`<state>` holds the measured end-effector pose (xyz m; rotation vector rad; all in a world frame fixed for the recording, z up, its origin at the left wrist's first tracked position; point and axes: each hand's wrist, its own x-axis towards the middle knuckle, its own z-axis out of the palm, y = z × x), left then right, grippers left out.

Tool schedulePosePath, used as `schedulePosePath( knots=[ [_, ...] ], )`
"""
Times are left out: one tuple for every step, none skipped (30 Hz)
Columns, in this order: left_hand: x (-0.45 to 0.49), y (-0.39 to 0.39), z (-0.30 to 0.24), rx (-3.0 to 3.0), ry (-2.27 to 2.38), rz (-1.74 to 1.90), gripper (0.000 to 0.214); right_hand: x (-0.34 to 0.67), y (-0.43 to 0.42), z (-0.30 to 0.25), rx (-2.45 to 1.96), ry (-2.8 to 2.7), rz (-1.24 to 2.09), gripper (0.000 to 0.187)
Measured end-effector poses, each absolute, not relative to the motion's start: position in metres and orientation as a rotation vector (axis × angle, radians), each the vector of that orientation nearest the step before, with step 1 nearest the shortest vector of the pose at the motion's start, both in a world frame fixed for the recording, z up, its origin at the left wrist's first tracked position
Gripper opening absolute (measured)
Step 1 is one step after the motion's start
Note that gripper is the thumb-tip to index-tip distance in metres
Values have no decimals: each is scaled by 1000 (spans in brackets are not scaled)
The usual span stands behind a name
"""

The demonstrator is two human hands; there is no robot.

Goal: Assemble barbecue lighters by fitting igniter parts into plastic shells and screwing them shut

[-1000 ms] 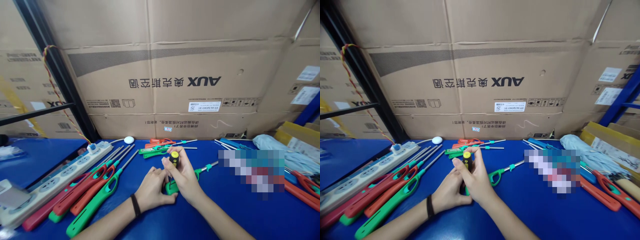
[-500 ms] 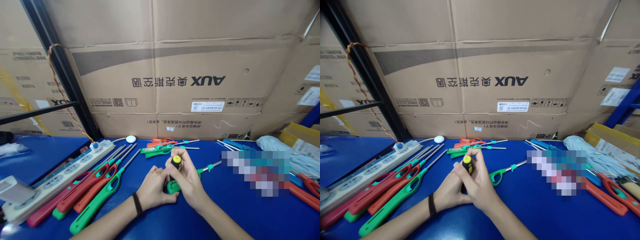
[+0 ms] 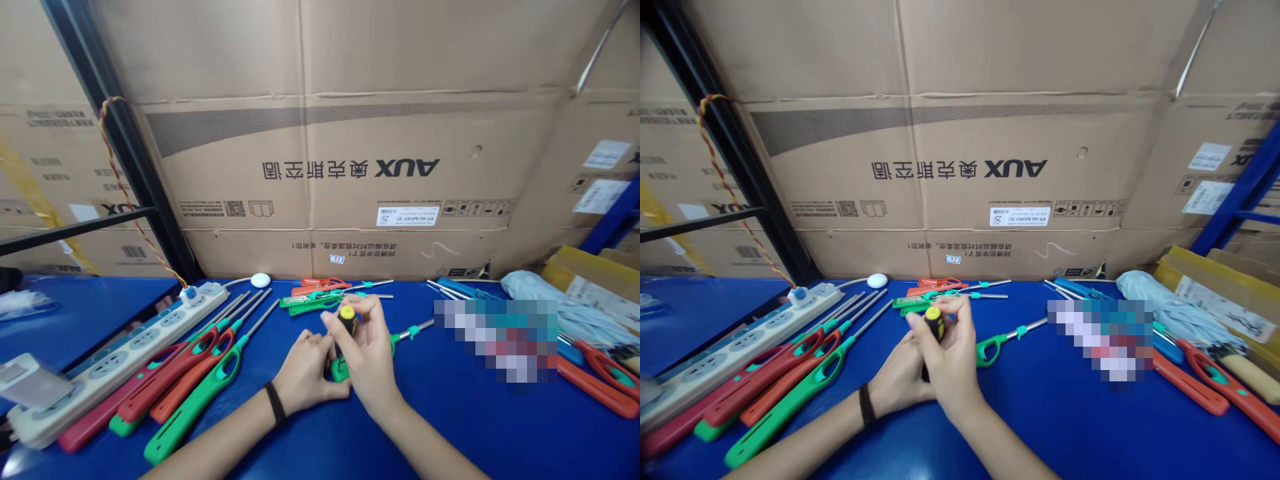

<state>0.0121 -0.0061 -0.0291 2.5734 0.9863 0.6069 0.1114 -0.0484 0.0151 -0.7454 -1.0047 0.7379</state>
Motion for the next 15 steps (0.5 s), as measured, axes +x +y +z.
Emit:
schedulePosePath(
  knots=[
    [12, -6, -30, 2583, 1001, 582, 35, 111, -47, 15, -798, -948, 676, 31],
    [12, -5, -30, 2589, 1021, 556, 35, 110, -46, 17, -837, -900, 628, 32],
    [12, -5, -31, 2592, 1045, 537, 34, 111, -46, 20, -859, -862, 594, 33],
    [12, -5, -31, 2593, 1071, 529, 34, 112, -46, 25, -861, -829, 569, 33],
    [12, -5, -31, 2593, 1094, 528, 34, 115, -48, 32, -844, -803, 555, 34],
    [12, -5, -31, 2593, 1110, 533, 34, 119, -49, 40, -816, -783, 536, 35],
    [13, -5, -30, 2591, 1119, 541, 34, 125, -52, 49, -787, -768, 493, 34],
    [13, -6, -30, 2586, 1123, 550, 34, 133, -55, 58, -763, -786, 466, 35],
    [13, -7, -29, 2578, 1126, 558, 35, 142, -58, 66, -761, -849, 481, 35],
    [13, -7, -28, 2568, 1128, 561, 35, 152, -61, 71, -792, -971, 522, 32],
    [13, -8, -27, 2561, 1135, 557, 35, 164, -64, 73, -863, -1126, 577, 29],
    [14, -9, -27, 2558, 1145, 548, 35, 176, -66, 72, -966, -1268, 632, 30],
    [14, -9, -26, 2564, 1156, 533, 33, 189, -67, 67, -1073, -1396, 681, 30],
    [14, -10, -25, 2583, 1161, 517, 31, 202, -69, 58, -1175, -1488, 721, 29],
    [14, -11, -25, 2614, 1156, 500, 28, 215, -69, 47, -1279, -1542, 750, 30]
  ],
)
